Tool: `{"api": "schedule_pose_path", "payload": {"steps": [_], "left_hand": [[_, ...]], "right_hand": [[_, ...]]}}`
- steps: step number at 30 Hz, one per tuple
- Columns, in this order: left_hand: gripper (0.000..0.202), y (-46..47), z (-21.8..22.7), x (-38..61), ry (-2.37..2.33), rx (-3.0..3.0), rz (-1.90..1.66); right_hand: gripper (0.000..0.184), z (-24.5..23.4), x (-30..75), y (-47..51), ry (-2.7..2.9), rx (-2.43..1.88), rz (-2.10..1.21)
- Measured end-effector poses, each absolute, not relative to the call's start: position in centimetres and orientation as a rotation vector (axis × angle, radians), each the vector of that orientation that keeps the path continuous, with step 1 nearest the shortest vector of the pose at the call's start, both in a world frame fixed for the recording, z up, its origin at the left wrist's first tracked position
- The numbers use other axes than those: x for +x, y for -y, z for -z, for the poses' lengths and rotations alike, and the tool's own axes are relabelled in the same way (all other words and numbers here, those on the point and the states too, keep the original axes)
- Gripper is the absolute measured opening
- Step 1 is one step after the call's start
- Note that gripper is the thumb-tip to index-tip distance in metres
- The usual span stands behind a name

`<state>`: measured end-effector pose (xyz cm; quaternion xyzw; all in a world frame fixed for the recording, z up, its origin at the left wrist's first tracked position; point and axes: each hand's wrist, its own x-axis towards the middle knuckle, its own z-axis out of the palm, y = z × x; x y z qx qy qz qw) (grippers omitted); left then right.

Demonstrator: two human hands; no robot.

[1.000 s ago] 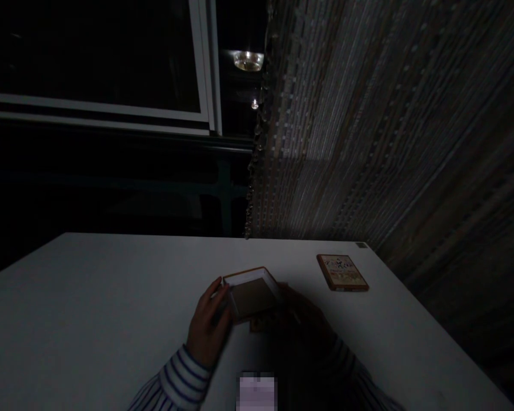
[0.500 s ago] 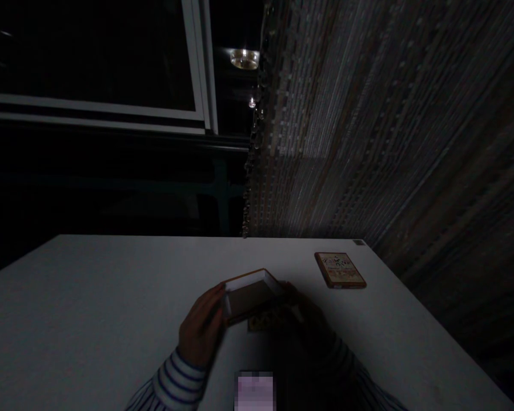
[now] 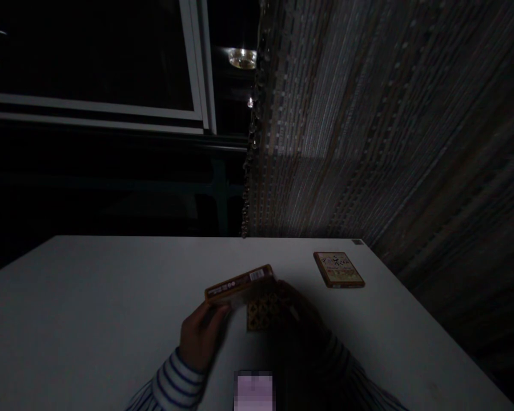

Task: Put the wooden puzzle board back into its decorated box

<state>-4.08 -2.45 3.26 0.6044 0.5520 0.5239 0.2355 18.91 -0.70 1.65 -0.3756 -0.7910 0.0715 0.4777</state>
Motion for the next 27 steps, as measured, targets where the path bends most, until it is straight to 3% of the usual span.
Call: {"api": "schedule_pose_path", "payload": {"steps": [27], "left_hand": [[0.045, 2.0, -3.5, -3.1, -1.380, 1.126, -1.372]], "right_hand": [[0.030, -2.8, 18.3, 1.1, 1.859, -0.947, -0.204]]}}
